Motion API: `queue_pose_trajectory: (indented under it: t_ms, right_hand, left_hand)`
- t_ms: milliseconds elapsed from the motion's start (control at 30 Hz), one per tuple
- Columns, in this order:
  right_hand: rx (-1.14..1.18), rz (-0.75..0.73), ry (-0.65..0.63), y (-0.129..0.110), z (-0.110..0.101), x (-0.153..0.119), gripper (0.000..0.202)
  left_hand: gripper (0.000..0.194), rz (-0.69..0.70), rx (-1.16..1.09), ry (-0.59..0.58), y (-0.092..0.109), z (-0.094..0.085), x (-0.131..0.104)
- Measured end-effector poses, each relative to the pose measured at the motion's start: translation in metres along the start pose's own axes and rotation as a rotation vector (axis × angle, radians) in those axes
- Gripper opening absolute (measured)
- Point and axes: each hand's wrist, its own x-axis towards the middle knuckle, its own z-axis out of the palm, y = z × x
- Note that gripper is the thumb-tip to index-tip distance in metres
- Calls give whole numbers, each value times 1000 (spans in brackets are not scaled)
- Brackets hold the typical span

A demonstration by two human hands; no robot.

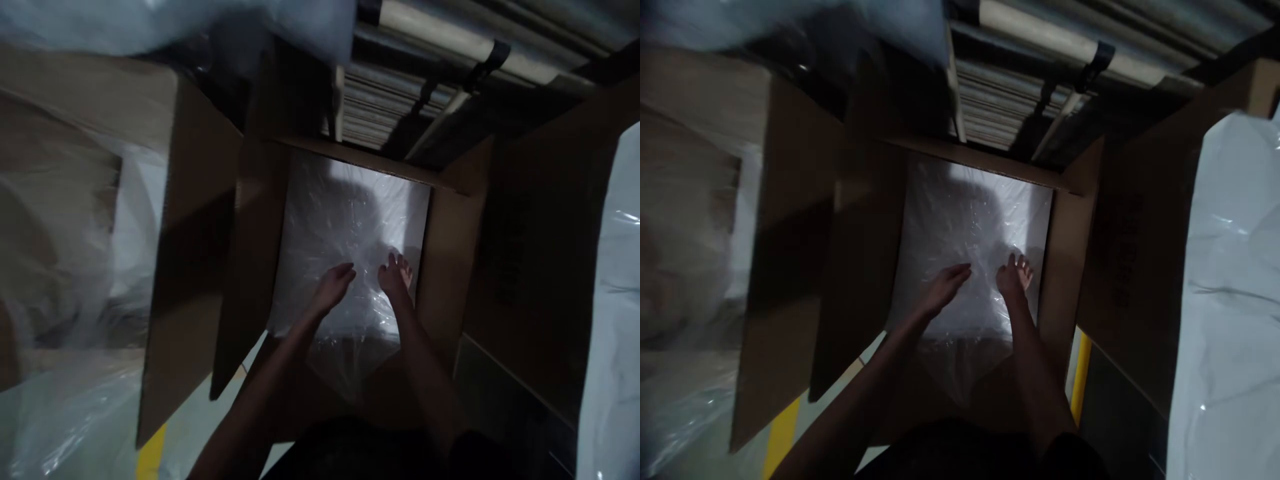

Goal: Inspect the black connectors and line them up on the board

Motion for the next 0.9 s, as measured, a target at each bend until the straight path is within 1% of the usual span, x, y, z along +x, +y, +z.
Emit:
queue_pose_trajectory:
  t_ms: [33, 67, 100, 133, 167, 200, 233, 267, 300, 333, 367, 400, 433, 467, 500, 533, 567, 600, 633, 667, 700, 733, 767, 800, 833, 867, 900]
  right_hand:
    - [24, -33, 7, 4, -10, -11, 61]
    - [47, -63, 37, 6, -19, -20, 61]
    - [66, -91, 79, 6, -26, -25, 63]
    - [72, -119, 109, 2, -31, -26, 64]
    - [59, -151, 108, -5, -35, -23, 64]
    - [13, -200, 70, -16, -36, -16, 64]
    - [-52, -264, 4, -30, -35, -7, 62]
    - [-123, -339, -75, -46, -32, 3, 60]
    - [-186, -414, -148, -63, -27, 12, 58]
    - [-235, -475, -205, -81, -21, 19, 56]
    - [-267, -514, -239, -96, -15, 24, 55]
    - [-284, -528, -253, -109, -11, 25, 56]
    - [-301, -526, -261, -118, -9, 24, 59]
    - [-321, -526, -274, -122, -10, 20, 64]
    - [-330, -530, -287, -120, -14, 14, 68]
    - [-317, -541, -291, -113, -21, 5, 70]
    - [-276, -553, -275, -100, -31, -6, 68]
    - [-205, -558, -229, -82, -43, -20, 64]
    - [-111, -552, -154, -60, -54, -36, 60]
    - [-6, -521, -52, -35, -63, -54, 58]
    - [90, -462, 58, -10, -68, -73, 56]
    - [162, -391, 147, 15, -69, -91, 55]
    - [208, -321, 206, 37, -65, -106, 56]
    - [238, -260, 247, 54, -55, -117, 61]
    - [265, -213, 250, 65, -41, -122, 71]
    - [294, -169, 215, 67, -23, -120, 82]
    - [328, -129, 162, 62, -5, -111, 92]
  left_hand:
    - [51, 66, -87, 8, -11, -18, -26]
    - [53, 133, -159, 53, -27, -32, -53]
    - [54, 177, -167, 154, -46, -41, -82]
    - [54, 193, -77, 270, -69, -45, -109]
    - [58, 200, 74, 349, -92, -43, -133]
    - [65, 205, 257, 353, -114, -36, -152]
    - [71, 203, 432, 329, -133, -23, -165]
    - [76, 215, 575, 282, -146, -6, -171]
    - [78, 244, 675, 222, -154, 12, -170]
    - [77, 290, 730, 160, -156, 32, -162]
    - [74, 351, 745, 91, -151, 49, -147]
    - [70, 408, 732, 23, -141, 63, -128]
    - [65, 447, 699, -34, -127, 73, -104]
    - [60, 463, 650, -80, -110, 76, -78]
    - [53, 431, 593, -108, -92, 74, -51]
    - [45, 352, 540, -131, -74, 68, -23]
    - [42, 297, 519, -119, -57, 57, 5]
    - [43, 248, 506, -89, -43, 44, 31]
    - [44, 192, 493, -53, -32, 31, 55]
    - [44, 139, 483, -26, -24, 18, 76]
    - [43, 85, 475, -17, -18, 8, 94]
    - [40, 38, 470, -24, -14, 0, 108]
    - [37, 1, 467, -39, -11, -5, 118]
    - [34, -26, 467, -54, -10, -6, 124]
    - [32, -42, 468, -58, -8, -5, 126]
    - [30, -49, 469, -49, -7, -2, 126]
    - [30, -52, 468, -31, -6, 2, 124]
